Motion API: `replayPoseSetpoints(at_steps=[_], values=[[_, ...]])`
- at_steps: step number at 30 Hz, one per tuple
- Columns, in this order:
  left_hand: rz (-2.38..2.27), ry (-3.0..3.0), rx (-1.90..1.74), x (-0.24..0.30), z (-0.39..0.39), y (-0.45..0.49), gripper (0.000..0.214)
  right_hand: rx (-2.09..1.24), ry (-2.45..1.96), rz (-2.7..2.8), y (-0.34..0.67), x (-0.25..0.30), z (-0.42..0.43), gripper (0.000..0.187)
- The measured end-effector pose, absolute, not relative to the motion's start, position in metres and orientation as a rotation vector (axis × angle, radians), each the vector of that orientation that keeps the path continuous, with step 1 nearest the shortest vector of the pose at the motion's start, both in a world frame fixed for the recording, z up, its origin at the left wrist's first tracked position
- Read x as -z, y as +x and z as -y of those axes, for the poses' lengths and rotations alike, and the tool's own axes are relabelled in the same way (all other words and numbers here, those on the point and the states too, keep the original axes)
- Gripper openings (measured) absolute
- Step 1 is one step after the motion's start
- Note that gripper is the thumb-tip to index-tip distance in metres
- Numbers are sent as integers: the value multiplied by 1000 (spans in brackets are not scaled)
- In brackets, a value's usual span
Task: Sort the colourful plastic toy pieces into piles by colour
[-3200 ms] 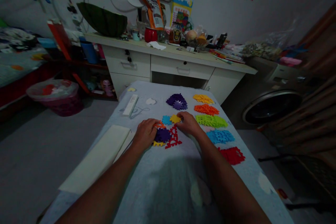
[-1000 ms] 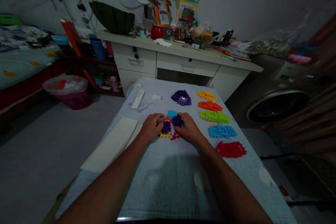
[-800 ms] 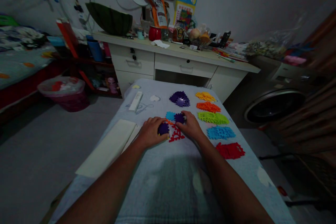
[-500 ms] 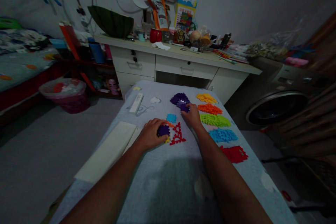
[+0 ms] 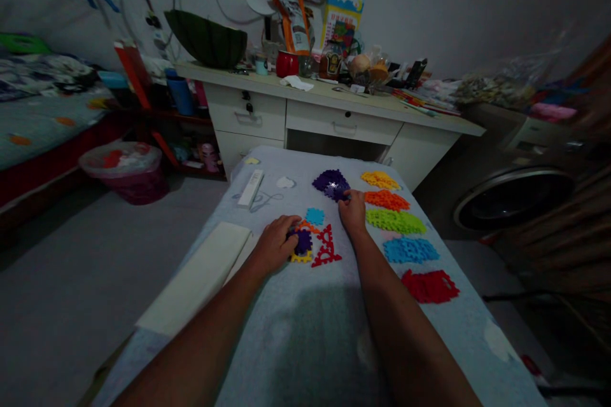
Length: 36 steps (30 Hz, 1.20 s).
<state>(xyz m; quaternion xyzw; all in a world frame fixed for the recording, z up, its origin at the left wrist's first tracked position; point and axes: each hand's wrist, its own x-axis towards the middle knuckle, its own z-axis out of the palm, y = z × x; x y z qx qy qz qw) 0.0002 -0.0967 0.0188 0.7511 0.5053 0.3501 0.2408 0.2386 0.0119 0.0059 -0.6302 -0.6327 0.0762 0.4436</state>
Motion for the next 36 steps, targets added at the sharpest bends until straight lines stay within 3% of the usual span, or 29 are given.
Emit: replayPoseSetpoints(at_steps=[8,15,27,36], values=[[-1432,1825,-1090,-18,97,0,44,-370,-1380,1946,227,-28,3,12],[-1453,1784,-1089,-21,96,1,43,-435,-1294,2369,212,-31,13,40],[-1483,1908,-1012,-19,95,1,45,-241,-1511,2392,212,-53,25,46],[-1478,1978,-965,-22,97,2,46,-329,-1512,2308,307,-96,73,50]])
